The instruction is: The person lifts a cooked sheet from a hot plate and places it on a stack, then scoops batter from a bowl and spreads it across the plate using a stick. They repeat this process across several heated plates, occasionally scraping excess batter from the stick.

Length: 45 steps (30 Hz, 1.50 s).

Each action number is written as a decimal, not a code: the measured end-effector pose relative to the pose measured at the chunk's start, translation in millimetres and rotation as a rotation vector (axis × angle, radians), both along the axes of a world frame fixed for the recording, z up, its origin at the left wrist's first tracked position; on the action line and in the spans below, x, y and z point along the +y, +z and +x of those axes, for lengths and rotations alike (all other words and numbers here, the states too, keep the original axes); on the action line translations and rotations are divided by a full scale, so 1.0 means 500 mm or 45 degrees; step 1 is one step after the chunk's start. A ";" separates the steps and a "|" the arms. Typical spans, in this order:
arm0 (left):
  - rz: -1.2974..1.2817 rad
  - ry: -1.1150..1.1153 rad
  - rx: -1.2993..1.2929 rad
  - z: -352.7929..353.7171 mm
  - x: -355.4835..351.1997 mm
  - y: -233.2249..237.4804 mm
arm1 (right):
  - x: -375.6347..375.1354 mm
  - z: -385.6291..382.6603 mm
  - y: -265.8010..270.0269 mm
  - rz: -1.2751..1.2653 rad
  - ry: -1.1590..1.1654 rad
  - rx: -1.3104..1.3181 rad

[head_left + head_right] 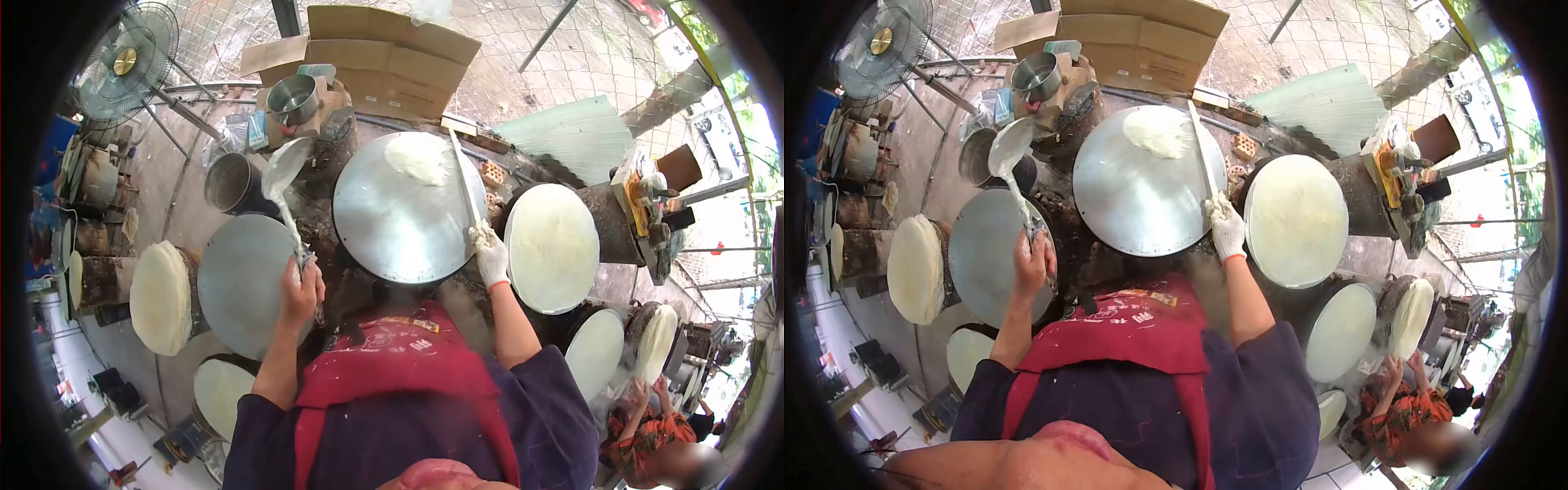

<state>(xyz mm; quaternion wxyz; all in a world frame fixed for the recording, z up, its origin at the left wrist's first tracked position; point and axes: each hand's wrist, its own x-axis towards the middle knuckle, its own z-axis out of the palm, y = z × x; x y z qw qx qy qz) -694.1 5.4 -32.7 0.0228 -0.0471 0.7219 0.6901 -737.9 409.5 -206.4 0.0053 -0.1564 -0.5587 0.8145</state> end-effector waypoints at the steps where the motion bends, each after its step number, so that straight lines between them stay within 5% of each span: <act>1: -0.014 0.011 -0.041 0.009 -0.003 0.003 | 0.008 -0.007 0.003 -0.457 0.152 0.004; 4: 0.028 0.115 -0.215 0.029 0.001 -0.014 | -0.124 -0.002 0.103 0.293 0.208 -0.316; 5: 0.048 0.161 -0.249 0.034 0.003 -0.025 | -0.130 -0.003 0.111 0.086 0.255 -0.349; 10: 0.042 0.325 -0.298 0.077 0.019 -0.026 | -0.003 -0.035 0.097 0.341 0.213 -0.085; 11: 0.042 0.365 -0.313 0.084 0.027 -0.020 | 0.028 -0.053 0.076 0.045 0.035 -0.118; 13: -0.004 0.409 -0.316 0.091 0.044 -0.020 | 0.030 -0.069 0.114 0.593 0.456 -0.335; 17: -0.108 0.449 -0.375 0.100 0.091 -0.015 | -0.049 -0.064 0.084 0.169 0.494 -0.309; 20: -0.094 0.477 -0.409 0.104 0.112 -0.011 | 0.013 -0.093 0.094 0.225 0.511 -0.213; 21: -0.074 0.497 -0.417 0.106 0.121 -0.012 | 0.063 -0.123 0.066 -0.119 0.483 -0.227; 23: -0.089 0.547 -0.429 0.113 0.139 -0.009 | 0.098 -0.171 0.007 -0.007 0.428 -0.191; 26: -0.101 0.590 -0.443 0.119 0.156 -0.024 | 0.070 -0.175 -0.060 -0.544 0.898 -0.473; 27: -0.103 0.597 -0.459 0.128 0.163 -0.028 | 0.016 -0.138 0.061 0.240 0.896 -0.228; 28: -0.099 0.628 -0.482 0.136 0.176 -0.028 | 0.020 -0.132 0.066 0.034 0.932 -0.307; 31: -0.100 0.685 -0.521 0.144 0.189 -0.029 | 0.071 -0.204 0.166 0.683 1.078 -0.285; 33: -0.116 0.740 -0.537 0.157 0.196 -0.034 | 0.083 -0.264 0.113 0.135 0.758 -0.229; 34: -0.106 0.740 -0.560 0.165 0.200 -0.034 | 0.092 -0.274 0.109 0.471 1.095 -0.245; 36: -0.086 0.734 -0.591 0.171 0.201 -0.035 | 0.080 -0.265 0.085 0.378 1.269 -0.322; 37: -0.096 0.737 -0.613 0.175 0.202 -0.032 | 0.063 -0.228 0.066 -0.051 1.097 -0.405; 41: -0.105 0.750 -0.642 0.188 0.200 -0.042 | 0.105 -0.243 0.128 0.273 1.229 -0.387; 42: -0.101 0.746 -0.645 0.191 0.197 -0.048 | 0.129 -0.280 0.102 0.636 1.298 -0.231; 43: -0.126 0.740 -0.639 0.194 0.197 -0.052 | 0.122 -0.306 0.108 0.534 1.096 -0.095; 45: -0.172 0.729 -0.616 0.190 0.197 -0.059 | 0.103 -0.356 0.138 0.662 1.232 -0.293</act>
